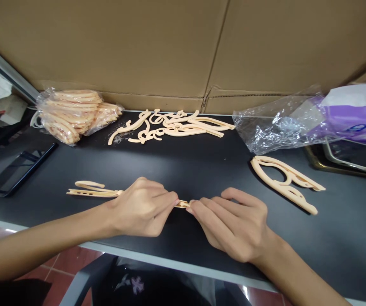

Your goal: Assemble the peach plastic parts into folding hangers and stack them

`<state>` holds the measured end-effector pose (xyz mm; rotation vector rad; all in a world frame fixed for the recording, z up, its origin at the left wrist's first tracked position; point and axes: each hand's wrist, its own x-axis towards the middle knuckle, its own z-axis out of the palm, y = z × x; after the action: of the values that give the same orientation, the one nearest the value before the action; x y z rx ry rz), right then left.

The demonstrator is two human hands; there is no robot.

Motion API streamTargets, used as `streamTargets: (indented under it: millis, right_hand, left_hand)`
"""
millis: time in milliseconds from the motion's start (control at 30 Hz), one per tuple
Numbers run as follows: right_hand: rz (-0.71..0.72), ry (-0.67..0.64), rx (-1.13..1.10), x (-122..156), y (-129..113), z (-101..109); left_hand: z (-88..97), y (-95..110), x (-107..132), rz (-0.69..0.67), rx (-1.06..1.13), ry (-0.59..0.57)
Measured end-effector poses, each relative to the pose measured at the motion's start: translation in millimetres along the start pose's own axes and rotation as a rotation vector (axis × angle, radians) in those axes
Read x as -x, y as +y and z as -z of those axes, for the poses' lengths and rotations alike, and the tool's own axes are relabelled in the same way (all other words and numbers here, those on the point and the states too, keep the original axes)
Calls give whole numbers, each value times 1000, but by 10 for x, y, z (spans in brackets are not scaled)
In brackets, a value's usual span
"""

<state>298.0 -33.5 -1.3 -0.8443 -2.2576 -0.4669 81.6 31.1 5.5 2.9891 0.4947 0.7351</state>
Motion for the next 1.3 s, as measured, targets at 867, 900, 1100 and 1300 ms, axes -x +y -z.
streamTargets:
  millis: [867,900,1100,1300]
  right_hand:
    - [-1343,-31,-1261,-61,115,58]
    - [-1352,-15,-1254,-76,122,52]
    - [-1273,160,-1060,-41,140,-26]
    - [-1172,194,-1067,-28,129,-28]
  left_hand:
    - [222,-317,-152,579,1008,-434]
    - [217,-329,-159,600,1053,-435]
    - [200,-349,-179,660,1156,-396]
    - [170,-255,-127,575,788,-252]
